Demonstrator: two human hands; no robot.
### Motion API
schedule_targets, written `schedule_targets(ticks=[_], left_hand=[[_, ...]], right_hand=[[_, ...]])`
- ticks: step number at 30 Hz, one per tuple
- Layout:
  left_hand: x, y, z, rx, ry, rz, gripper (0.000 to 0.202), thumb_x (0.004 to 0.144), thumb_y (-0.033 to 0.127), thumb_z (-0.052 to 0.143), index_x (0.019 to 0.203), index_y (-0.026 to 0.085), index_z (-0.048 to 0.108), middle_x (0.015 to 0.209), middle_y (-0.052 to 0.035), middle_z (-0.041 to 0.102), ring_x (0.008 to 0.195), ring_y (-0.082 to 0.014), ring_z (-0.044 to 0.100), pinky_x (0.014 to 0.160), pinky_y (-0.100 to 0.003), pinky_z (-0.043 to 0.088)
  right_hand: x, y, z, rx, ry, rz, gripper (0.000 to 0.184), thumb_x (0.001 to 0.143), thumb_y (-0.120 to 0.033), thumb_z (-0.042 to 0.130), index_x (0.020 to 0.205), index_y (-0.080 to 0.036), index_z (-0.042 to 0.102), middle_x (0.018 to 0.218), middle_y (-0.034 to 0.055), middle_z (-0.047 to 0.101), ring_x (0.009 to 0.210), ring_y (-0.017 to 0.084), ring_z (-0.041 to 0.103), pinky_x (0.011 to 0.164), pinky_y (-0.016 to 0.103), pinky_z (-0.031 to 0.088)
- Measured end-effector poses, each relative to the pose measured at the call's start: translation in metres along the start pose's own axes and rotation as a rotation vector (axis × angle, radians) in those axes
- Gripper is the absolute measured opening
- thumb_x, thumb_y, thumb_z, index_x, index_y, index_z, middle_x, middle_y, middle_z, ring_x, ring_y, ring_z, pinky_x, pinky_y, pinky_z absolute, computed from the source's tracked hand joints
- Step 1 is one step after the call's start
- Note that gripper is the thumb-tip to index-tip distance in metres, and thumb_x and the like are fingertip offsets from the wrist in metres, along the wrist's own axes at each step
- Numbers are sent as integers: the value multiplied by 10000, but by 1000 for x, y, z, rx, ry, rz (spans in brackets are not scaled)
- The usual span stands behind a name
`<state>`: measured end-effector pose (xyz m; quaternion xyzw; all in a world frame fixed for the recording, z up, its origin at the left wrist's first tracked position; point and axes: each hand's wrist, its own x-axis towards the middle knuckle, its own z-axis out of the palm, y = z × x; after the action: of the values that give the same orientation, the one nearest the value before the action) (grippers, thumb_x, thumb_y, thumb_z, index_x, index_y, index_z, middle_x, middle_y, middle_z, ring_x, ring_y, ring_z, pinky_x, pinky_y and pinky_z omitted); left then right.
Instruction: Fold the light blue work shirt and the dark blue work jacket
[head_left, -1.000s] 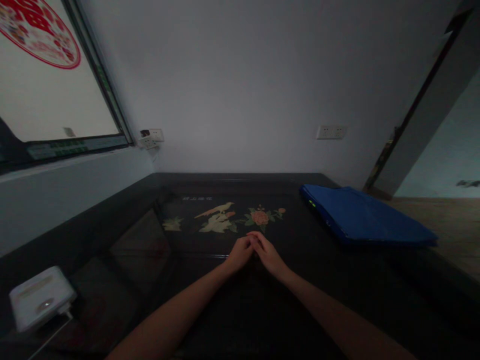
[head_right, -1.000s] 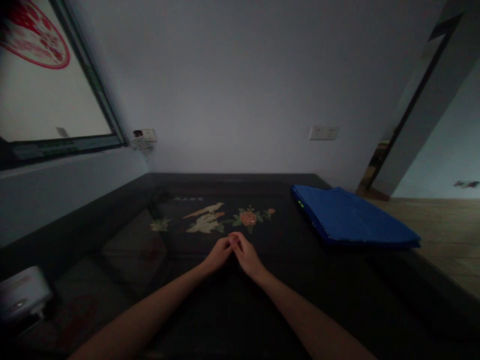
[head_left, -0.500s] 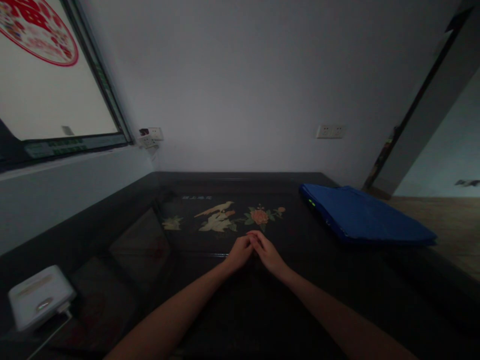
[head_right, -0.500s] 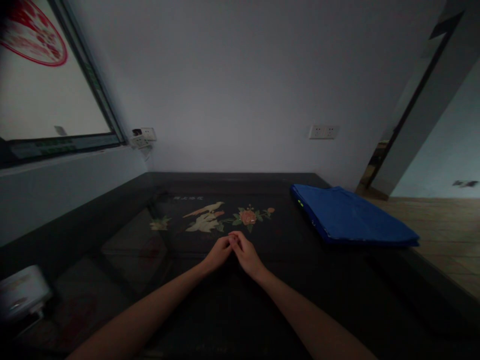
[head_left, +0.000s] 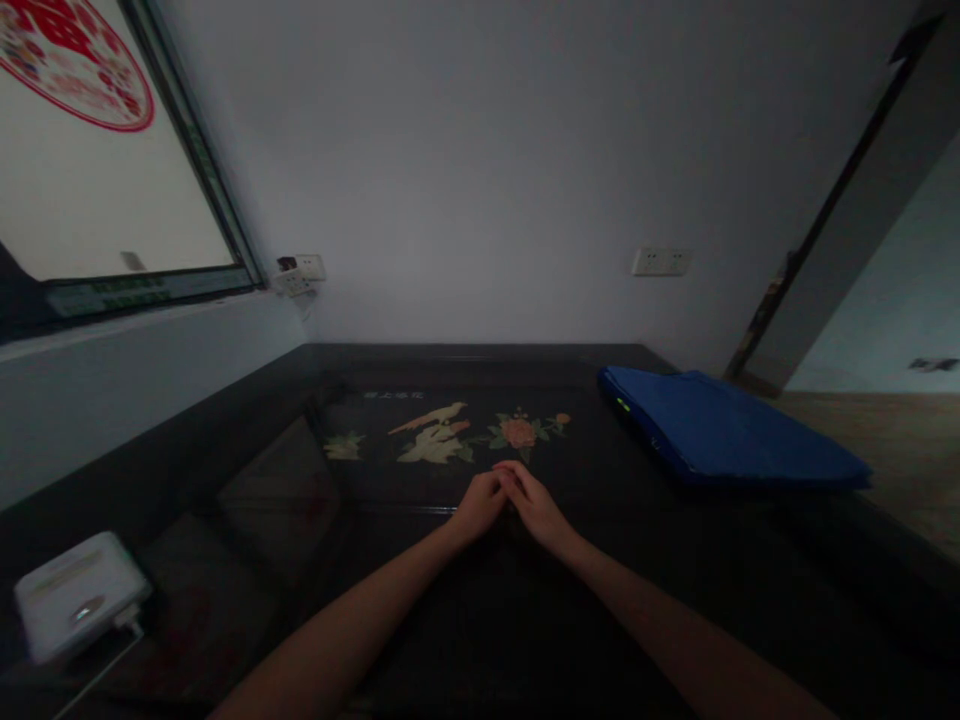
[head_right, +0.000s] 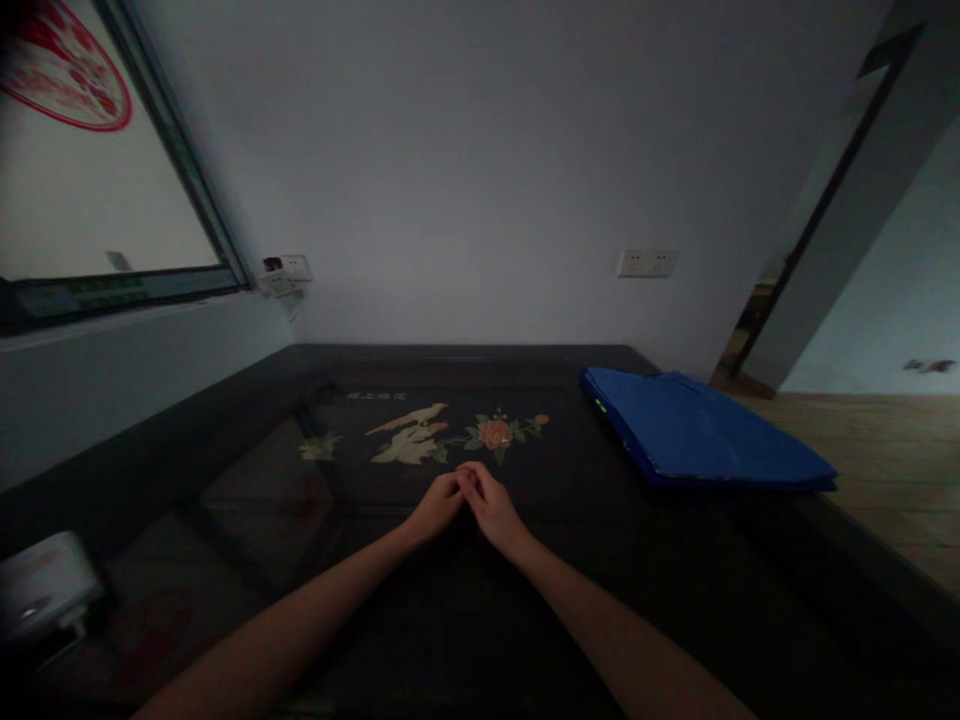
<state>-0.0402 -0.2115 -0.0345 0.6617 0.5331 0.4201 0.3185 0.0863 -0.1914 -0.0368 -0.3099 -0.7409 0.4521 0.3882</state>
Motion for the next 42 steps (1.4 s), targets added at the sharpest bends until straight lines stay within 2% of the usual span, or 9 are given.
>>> schedule_targets(ticks=[15, 26, 32, 42], left_hand=[[0, -4, 0, -6, -11, 33, 268, 825, 277, 420, 684, 123, 589, 706, -54, 646, 694, -174, 587, 656, -250, 418], [0, -2, 0, -10, -12, 36, 271, 832, 252, 417, 687, 120, 604, 689, -51, 641, 676, -168, 578, 655, -251, 422], [1, -3, 1, -6, -24, 20, 265, 828, 241, 429, 729, 110, 637, 734, -55, 658, 730, -180, 591, 706, -266, 438], [-1, -1, 0, -5, -24, 17, 244, 829, 217, 431, 708, 115, 617, 705, -39, 645, 690, -159, 576, 658, -240, 418]], right_hand=[[-1, -1, -1, 11, -3, -9, 337, 897, -477, 414, 1058, -209, 540, 974, 49, 631, 968, 187, 581, 864, 315, 428], [-1, -3, 0, 8, -10, 8, 340, 899, -485, 412, 1050, -208, 535, 925, 41, 621, 908, 179, 589, 813, 304, 444], [0, 0, 0, -1, -4, -13, 342, 900, -490, 411, 1039, -202, 532, 970, 52, 625, 964, 186, 576, 869, 314, 422], [-1, -2, 0, 10, -10, 7, 354, 891, -498, 416, 1043, -200, 528, 961, 48, 618, 887, 176, 584, 810, 305, 440]])
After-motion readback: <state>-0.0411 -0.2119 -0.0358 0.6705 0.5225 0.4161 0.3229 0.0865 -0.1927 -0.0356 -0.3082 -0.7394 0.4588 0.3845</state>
